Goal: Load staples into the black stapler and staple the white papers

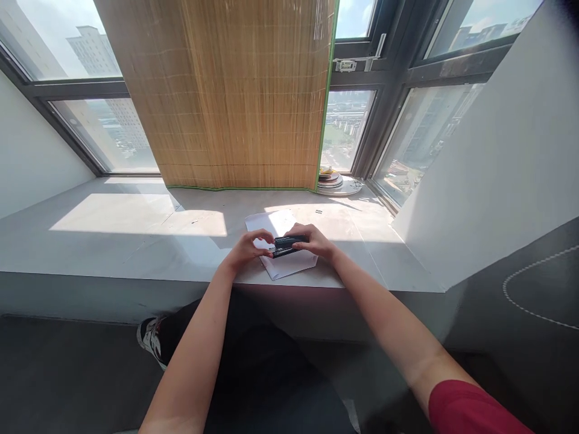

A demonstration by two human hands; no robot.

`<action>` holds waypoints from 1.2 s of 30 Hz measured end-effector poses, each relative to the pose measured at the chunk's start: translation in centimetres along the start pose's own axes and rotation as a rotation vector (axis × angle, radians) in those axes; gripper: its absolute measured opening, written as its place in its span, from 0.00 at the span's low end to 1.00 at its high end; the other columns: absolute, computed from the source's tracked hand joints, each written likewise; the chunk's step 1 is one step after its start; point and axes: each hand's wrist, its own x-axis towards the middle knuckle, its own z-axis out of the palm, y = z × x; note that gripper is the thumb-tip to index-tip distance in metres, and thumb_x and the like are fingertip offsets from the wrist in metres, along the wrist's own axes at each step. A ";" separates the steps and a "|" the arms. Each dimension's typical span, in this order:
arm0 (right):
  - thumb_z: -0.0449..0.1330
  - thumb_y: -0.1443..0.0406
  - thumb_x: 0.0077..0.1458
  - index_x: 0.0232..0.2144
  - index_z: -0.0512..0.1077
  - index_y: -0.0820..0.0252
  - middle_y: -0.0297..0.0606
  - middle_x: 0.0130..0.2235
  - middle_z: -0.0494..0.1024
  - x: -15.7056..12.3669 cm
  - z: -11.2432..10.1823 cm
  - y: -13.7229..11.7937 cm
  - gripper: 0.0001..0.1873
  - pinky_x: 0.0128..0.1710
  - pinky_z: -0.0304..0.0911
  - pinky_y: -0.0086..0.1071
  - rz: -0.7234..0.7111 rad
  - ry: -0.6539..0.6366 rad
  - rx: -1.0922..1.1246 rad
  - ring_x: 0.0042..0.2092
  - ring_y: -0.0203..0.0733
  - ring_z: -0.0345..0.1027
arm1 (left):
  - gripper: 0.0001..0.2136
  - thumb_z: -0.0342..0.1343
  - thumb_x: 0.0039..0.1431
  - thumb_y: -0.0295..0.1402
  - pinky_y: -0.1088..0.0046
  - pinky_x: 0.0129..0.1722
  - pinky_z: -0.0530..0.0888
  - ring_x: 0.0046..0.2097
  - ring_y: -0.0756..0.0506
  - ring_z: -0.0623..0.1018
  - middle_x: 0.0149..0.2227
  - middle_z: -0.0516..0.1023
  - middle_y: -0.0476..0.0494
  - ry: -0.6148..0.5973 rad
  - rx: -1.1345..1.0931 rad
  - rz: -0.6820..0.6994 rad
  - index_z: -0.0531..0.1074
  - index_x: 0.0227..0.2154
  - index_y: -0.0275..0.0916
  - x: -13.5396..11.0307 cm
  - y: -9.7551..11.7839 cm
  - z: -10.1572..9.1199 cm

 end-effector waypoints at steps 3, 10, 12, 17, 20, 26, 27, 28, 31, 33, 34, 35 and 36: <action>0.66 0.38 0.62 0.50 0.85 0.57 0.45 0.41 0.85 0.3 0.5 0.3 0.32 0.48 0.69 0.43 -0.036 -0.048 0.004 0.46 0.52 0.74 | 0.24 0.80 0.43 0.39 0.63 0.49 0.75 0.42 0.43 0.82 0.42 0.83 0.48 -0.025 0.070 -0.023 0.77 0.41 0.42 0.3 -0.3 0.5; 0.66 0.41 0.64 0.51 0.85 0.56 0.44 0.41 0.85 0.5 1.5 1.1 0.29 0.45 0.69 0.41 -0.098 -0.136 0.005 0.43 0.49 0.74 | 0.24 0.81 0.42 0.35 0.64 0.50 0.73 0.44 0.43 0.78 0.42 0.81 0.48 -0.145 0.175 0.056 0.77 0.41 0.41 0.6 0.0 1.0; 0.68 0.42 0.63 0.50 0.85 0.55 0.43 0.40 0.85 0.5 1.5 0.8 0.28 0.44 0.69 0.41 -0.086 -0.110 0.007 0.43 0.49 0.74 | 0.24 0.81 0.42 0.36 0.64 0.51 0.74 0.45 0.42 0.77 0.43 0.81 0.47 -0.142 0.199 0.072 0.77 0.42 0.42 0.6 0.2 0.9; 0.69 0.44 0.61 0.49 0.86 0.54 0.42 0.41 0.84 0.1 0.3 0.7 0.25 0.44 0.69 0.42 0.048 0.156 -0.035 0.43 0.50 0.75 | 0.17 0.74 0.57 0.40 0.58 0.60 0.72 0.54 0.38 0.77 0.50 0.81 0.41 0.095 0.373 -0.050 0.79 0.46 0.43 0.8 0.3 0.9; 0.65 0.47 0.65 0.51 0.84 0.53 0.44 0.45 0.83 -0.1 -1.1 1.6 0.23 0.51 0.68 0.48 0.163 0.476 -0.189 0.48 0.53 0.73 | 0.18 0.64 0.68 0.43 0.49 0.67 0.66 0.65 0.31 0.72 0.61 0.76 0.33 0.272 0.635 -0.367 0.79 0.57 0.44 0.6 0.0 1.2; 0.54 0.60 0.68 0.54 0.82 0.53 0.49 0.53 0.83 -0.9 -3.7 3.5 0.20 0.58 0.56 0.57 0.482 0.722 -0.661 0.56 0.61 0.65 | 0.27 0.54 0.73 0.49 0.39 0.72 0.58 0.76 0.23 0.58 0.72 0.64 0.28 0.117 0.821 -0.732 0.69 0.71 0.48 0.2 0.0 1.3; 0.55 0.61 0.67 0.53 0.82 0.54 0.49 0.54 0.83 -1.1 -3.9 3.6 0.20 0.59 0.55 0.57 0.534 0.699 -0.684 0.56 0.62 0.65 | 0.25 0.53 0.74 0.47 0.40 0.72 0.59 0.76 0.25 0.59 0.72 0.65 0.29 0.105 0.821 -0.727 0.70 0.70 0.48 0.2 0.0 1.2; 0.55 0.62 0.65 0.53 0.83 0.54 0.49 0.54 0.83 -1.2 -4.1 3.8 0.20 0.59 0.55 0.58 0.576 0.660 -0.691 0.57 0.63 0.65 | 0.24 0.53 0.74 0.45 0.42 0.72 0.59 0.75 0.26 0.60 0.72 0.66 0.30 0.104 0.821 -0.722 0.71 0.69 0.48 0.2 0.0 1.1; 0.56 0.62 0.64 0.53 0.83 0.53 0.48 0.54 0.83 -1.3 -4.0 3.9 0.21 0.61 0.55 0.61 0.607 0.516 -0.652 0.59 0.63 0.67 | 0.23 0.53 0.74 0.41 0.45 0.72 0.60 0.74 0.29 0.62 0.70 0.68 0.31 0.125 0.820 -0.708 0.72 0.68 0.47 0.2 -0.1 0.8; 0.56 0.61 0.64 0.53 0.82 0.53 0.48 0.53 0.84 -1.2 -3.4 3.8 0.20 0.61 0.56 0.62 0.552 0.456 -0.604 0.60 0.63 0.68 | 0.22 0.53 0.74 0.41 0.45 0.72 0.60 0.74 0.29 0.62 0.70 0.68 0.32 0.125 0.810 -0.704 0.72 0.67 0.47 0.2 -0.2 0.8; 0.56 0.61 0.64 0.53 0.82 0.53 0.48 0.53 0.84 -1.1 -3.0 3.7 0.20 0.62 0.57 0.61 0.517 0.431 -0.580 0.60 0.63 0.68 | 0.22 0.53 0.74 0.41 0.44 0.72 0.61 0.73 0.28 0.62 0.70 0.68 0.33 0.123 0.802 -0.703 0.73 0.67 0.48 0.2 -0.2 0.8; 0.57 0.61 0.64 0.52 0.83 0.53 0.48 0.53 0.84 -0.9 -2.7 3.5 0.20 0.62 0.57 0.61 0.484 0.410 -0.558 0.59 0.63 0.69 | 0.21 0.53 0.74 0.41 0.44 0.71 0.61 0.73 0.28 0.63 0.70 0.69 0.33 0.120 0.793 -0.700 0.73 0.66 0.48 0.2 -0.2 0.8; 0.57 0.60 0.64 0.52 0.83 0.53 0.48 0.52 0.84 -0.8 -2.3 3.4 0.20 0.62 0.58 0.61 0.458 0.393 -0.538 0.59 0.63 0.70 | 0.21 0.54 0.73 0.41 0.44 0.71 0.62 0.72 0.28 0.63 0.70 0.69 0.34 0.118 0.785 -0.696 0.74 0.66 0.47 0.2 -0.1 0.7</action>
